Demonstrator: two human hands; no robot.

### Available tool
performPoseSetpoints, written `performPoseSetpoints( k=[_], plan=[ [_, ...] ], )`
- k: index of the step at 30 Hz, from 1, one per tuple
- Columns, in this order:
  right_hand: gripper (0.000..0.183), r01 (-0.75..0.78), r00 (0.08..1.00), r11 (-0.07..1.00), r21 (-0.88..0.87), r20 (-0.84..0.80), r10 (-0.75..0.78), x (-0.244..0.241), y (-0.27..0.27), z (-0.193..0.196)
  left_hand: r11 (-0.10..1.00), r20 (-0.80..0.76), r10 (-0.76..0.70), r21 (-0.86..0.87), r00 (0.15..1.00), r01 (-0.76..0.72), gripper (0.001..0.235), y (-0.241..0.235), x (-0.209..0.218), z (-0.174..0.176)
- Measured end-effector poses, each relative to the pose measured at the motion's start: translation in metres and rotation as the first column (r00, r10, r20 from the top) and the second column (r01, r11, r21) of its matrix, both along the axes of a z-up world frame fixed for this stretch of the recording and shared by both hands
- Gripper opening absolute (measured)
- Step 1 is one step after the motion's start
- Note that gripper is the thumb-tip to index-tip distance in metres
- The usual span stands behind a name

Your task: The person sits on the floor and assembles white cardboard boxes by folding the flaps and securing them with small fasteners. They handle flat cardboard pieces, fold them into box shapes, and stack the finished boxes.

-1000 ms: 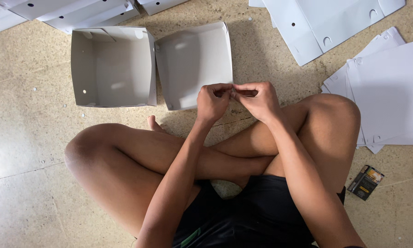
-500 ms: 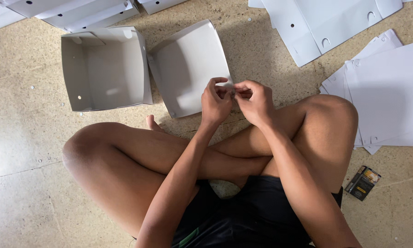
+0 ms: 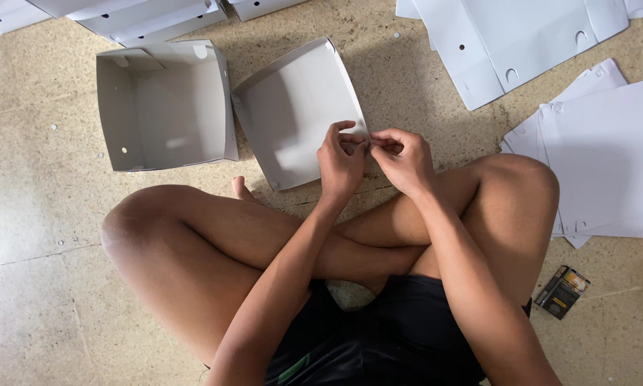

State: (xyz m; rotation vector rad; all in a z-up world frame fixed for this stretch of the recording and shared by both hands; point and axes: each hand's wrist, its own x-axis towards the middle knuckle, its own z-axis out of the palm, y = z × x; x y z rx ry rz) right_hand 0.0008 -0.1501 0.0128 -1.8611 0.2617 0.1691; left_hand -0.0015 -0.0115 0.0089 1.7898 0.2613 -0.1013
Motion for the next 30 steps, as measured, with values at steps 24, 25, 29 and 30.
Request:
performPoseSetpoints(
  k=[24, 25, 29, 30],
  plan=[
    [0.042, 0.177, 0.939, 0.91, -0.374, -0.215, -0.27, 0.023, 0.011, 0.023, 0.792, 0.086, 0.21, 0.569, 0.974, -0.221, 0.064, 0.039, 0.014, 0.01],
    [0.042, 0.181, 0.943, 0.913, -0.367, -0.2, -0.267, 0.022, 0.001, 0.001, 0.789, 0.104, 0.212, 0.569, 0.972, -0.233, 0.064, 0.055, 0.02, 0.035],
    [0.044, -0.036, 0.996, 0.916, -0.4, -0.09, 0.0, 0.019, -0.019, -0.042, 0.547, 0.043, 0.344, 0.803, 0.938, -0.237, 0.08, 0.139, 0.037, 0.074],
    [0.045, -0.064, 0.993, 0.93, -0.362, -0.117, 0.023, 0.02, -0.018, -0.042, 0.499, 0.036, 0.387, 0.832, 0.921, -0.242, 0.08, 0.166, 0.043, 0.07]
  ],
)
